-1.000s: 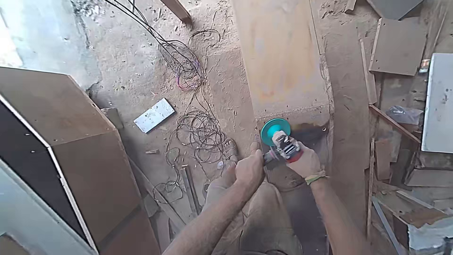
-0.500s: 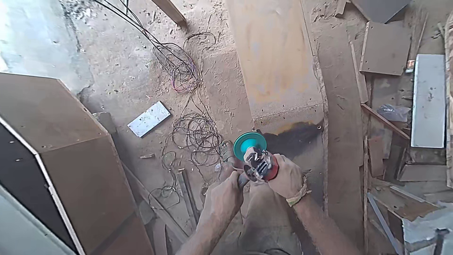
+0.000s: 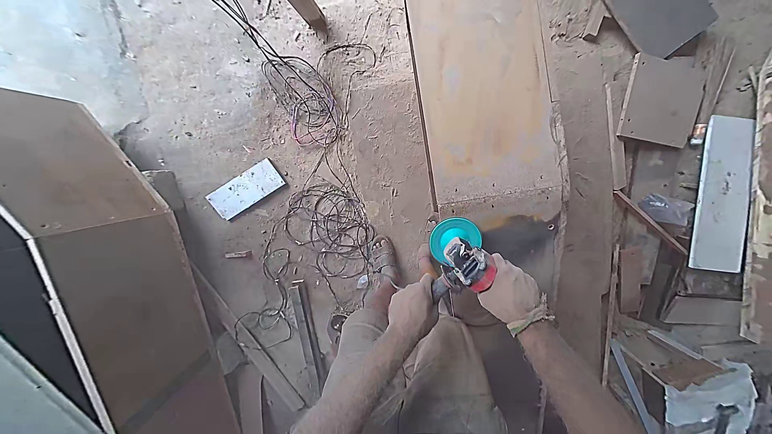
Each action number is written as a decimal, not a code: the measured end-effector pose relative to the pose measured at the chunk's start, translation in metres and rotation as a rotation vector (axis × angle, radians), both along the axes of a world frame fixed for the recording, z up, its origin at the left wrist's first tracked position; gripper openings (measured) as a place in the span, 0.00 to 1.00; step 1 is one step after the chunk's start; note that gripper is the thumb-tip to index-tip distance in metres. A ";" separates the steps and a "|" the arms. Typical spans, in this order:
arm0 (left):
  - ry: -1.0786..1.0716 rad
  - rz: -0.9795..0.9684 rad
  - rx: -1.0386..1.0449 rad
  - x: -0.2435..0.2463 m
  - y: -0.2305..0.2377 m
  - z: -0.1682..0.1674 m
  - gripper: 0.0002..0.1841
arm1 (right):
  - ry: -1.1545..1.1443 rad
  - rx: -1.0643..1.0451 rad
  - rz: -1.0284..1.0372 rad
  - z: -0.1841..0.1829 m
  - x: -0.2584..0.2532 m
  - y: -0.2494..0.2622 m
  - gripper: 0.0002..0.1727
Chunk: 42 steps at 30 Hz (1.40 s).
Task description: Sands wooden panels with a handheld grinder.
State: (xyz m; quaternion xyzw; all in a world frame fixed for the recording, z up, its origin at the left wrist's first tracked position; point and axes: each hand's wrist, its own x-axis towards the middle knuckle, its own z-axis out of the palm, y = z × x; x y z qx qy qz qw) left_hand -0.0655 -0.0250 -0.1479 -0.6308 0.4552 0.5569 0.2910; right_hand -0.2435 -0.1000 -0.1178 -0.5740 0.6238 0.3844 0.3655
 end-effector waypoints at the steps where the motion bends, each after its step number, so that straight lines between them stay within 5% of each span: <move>1: -0.009 0.000 -0.011 0.003 -0.003 0.000 0.21 | -0.004 0.001 -0.005 0.001 0.003 -0.004 0.38; 9: 0.052 0.007 0.087 -0.014 0.033 -0.003 0.21 | 0.064 0.150 0.009 0.000 -0.010 0.021 0.41; 16: 0.010 0.067 0.011 -0.002 0.010 -0.003 0.21 | -0.007 0.047 0.059 -0.003 0.003 -0.005 0.39; 22: 0.006 0.102 0.079 -0.010 0.048 -0.004 0.22 | -0.007 0.178 0.111 -0.004 0.003 0.014 0.40; 29: -0.022 0.082 0.005 0.004 0.006 0.005 0.21 | -0.033 0.066 0.078 -0.002 0.010 -0.013 0.39; 36: 0.022 0.057 0.100 -0.020 0.050 0.004 0.24 | 0.003 0.213 0.065 -0.008 -0.014 0.022 0.42; 42: -0.036 0.020 -0.071 -0.002 -0.030 0.000 0.23 | -0.033 0.005 0.007 -0.003 -0.002 -0.039 0.40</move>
